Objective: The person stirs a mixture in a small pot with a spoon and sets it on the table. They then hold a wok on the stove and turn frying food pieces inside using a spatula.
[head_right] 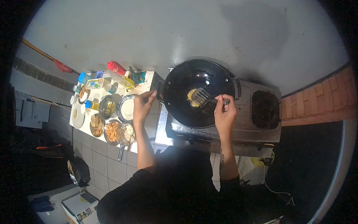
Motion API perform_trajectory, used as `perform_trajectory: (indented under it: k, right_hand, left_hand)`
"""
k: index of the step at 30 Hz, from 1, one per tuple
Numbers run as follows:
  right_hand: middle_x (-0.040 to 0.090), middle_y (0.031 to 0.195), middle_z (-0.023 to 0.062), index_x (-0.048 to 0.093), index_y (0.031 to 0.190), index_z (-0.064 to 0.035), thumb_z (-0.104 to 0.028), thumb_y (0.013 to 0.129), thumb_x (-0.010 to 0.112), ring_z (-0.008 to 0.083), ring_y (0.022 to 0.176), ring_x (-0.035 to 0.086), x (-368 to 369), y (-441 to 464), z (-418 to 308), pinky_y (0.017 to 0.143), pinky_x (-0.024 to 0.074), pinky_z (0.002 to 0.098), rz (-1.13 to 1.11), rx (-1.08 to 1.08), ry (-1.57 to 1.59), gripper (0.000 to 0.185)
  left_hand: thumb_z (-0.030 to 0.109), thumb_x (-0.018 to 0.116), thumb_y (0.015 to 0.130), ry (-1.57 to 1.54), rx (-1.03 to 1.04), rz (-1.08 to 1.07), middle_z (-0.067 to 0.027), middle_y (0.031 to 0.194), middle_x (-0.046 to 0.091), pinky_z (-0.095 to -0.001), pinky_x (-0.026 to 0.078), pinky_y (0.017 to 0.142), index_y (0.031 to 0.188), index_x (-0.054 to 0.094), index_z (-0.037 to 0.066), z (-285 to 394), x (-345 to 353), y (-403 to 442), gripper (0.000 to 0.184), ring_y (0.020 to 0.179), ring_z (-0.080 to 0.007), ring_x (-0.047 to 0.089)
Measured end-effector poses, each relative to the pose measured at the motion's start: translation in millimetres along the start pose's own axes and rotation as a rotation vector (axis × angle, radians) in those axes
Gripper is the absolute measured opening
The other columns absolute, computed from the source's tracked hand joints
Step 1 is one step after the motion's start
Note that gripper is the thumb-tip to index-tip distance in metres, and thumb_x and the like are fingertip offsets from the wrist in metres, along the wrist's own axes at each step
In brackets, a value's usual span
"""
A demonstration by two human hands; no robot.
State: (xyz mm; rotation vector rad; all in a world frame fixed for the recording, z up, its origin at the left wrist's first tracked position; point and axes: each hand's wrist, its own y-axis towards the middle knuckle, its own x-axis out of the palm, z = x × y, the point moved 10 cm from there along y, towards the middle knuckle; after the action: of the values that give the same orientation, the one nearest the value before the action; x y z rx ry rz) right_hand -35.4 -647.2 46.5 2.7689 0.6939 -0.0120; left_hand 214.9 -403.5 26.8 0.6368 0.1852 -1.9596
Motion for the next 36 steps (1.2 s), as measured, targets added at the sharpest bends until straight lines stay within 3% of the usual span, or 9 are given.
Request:
perform_trajectory:
  k: [8, 10, 14, 19, 22, 29, 36]
  right_hand:
    - [0.064, 0.085, 0.0032, 0.053, 0.098, -0.0004, -0.007, 0.101, 0.053, 0.0013, 0.054, 0.046, 7.9, -1.3, 11.3, 0.047, 0.0361, 0.0189, -0.051, -0.058, -0.150, 0.008]
    - [0.065, 0.079, 0.0046, 0.054, 0.096, -0.0006, -0.006, 0.098, 0.056, 0.0084, 0.061, 0.056, 12.0, -0.4, -1.3, 0.055, 0.0431, 0.0243, -0.063, -0.104, -0.155, 0.006]
    - [0.065, 0.079, 0.0068, 0.053, 0.096, -0.0005, -0.007, 0.098, 0.055, 0.0112, 0.066, 0.059, 18.8, 2.4, -1.0, 0.059, 0.0453, 0.0269, -0.113, -0.048, -0.233, 0.007]
    - [0.067, 0.081, 0.0100, 0.053, 0.096, 0.0006, -0.007, 0.098, 0.056, 0.0126, 0.071, 0.065, 21.5, 7.7, -6.5, 0.061, 0.0483, 0.0289, -0.109, -0.196, -0.268, 0.009]
    - [0.068, 0.083, 0.0111, 0.054, 0.098, 0.0010, -0.007, 0.098, 0.057, 0.0111, 0.068, 0.063, 19.8, 7.9, -4.7, 0.057, 0.0480, 0.0268, -0.169, -0.027, -0.224, 0.009]
    - [0.068, 0.085, 0.0054, 0.055, 0.099, 0.0001, -0.008, 0.099, 0.056, 0.0026, 0.056, 0.052, 8.5, 8.0, -26.4, 0.048, 0.0398, 0.0207, -0.092, -0.061, -0.095, 0.008]
    - [0.066, 0.082, 0.0031, 0.055, 0.097, -0.0002, -0.008, 0.100, 0.055, 0.0028, 0.054, 0.051, 9.3, 2.0, 13.9, 0.047, 0.0384, 0.0207, -0.047, -0.008, -0.009, 0.008]
  left_hand:
    - [0.024, 0.071, 0.090, 0.018, 0.009, 0.005, -0.0072, 0.063, 0.062, -0.0271, 0.044, 0.056, 0.101, 0.072, -0.006, -3.6, 0.4, -0.2, 0.032, 0.058, -0.0091, 0.052]
    - [0.024, 0.070, 0.091, -0.006, 0.005, 0.005, -0.0068, 0.062, 0.061, -0.0270, 0.044, 0.056, 0.102, 0.071, -0.006, -2.5, 0.7, -0.9, 0.032, 0.058, -0.0090, 0.052]
    - [0.024, 0.070, 0.091, 0.013, -0.009, -0.015, -0.0068, 0.062, 0.062, -0.0268, 0.044, 0.056, 0.102, 0.071, -0.006, -4.5, 3.8, -1.4, 0.033, 0.058, -0.0089, 0.053]
    - [0.025, 0.070, 0.091, 0.009, -0.009, -0.016, -0.0088, 0.065, 0.065, -0.0280, 0.045, 0.057, 0.103, 0.071, -0.006, -4.8, 4.3, -2.1, 0.034, 0.058, -0.0097, 0.054]
    - [0.025, 0.071, 0.090, 0.002, -0.004, -0.018, -0.0097, 0.066, 0.066, -0.0284, 0.046, 0.057, 0.104, 0.071, -0.006, -0.4, 2.7, -2.6, 0.034, 0.058, -0.0103, 0.055]
    - [0.025, 0.071, 0.089, 0.029, -0.002, -0.023, -0.0115, 0.068, 0.067, -0.0287, 0.047, 0.060, 0.103, 0.071, -0.006, -5.5, 1.9, -1.4, 0.034, 0.061, -0.0116, 0.056]
    - [0.024, 0.072, 0.089, 0.008, -0.023, -0.013, -0.0117, 0.068, 0.067, -0.0283, 0.047, 0.060, 0.104, 0.071, -0.005, -6.1, 0.6, -2.0, 0.033, 0.061, -0.0114, 0.056]
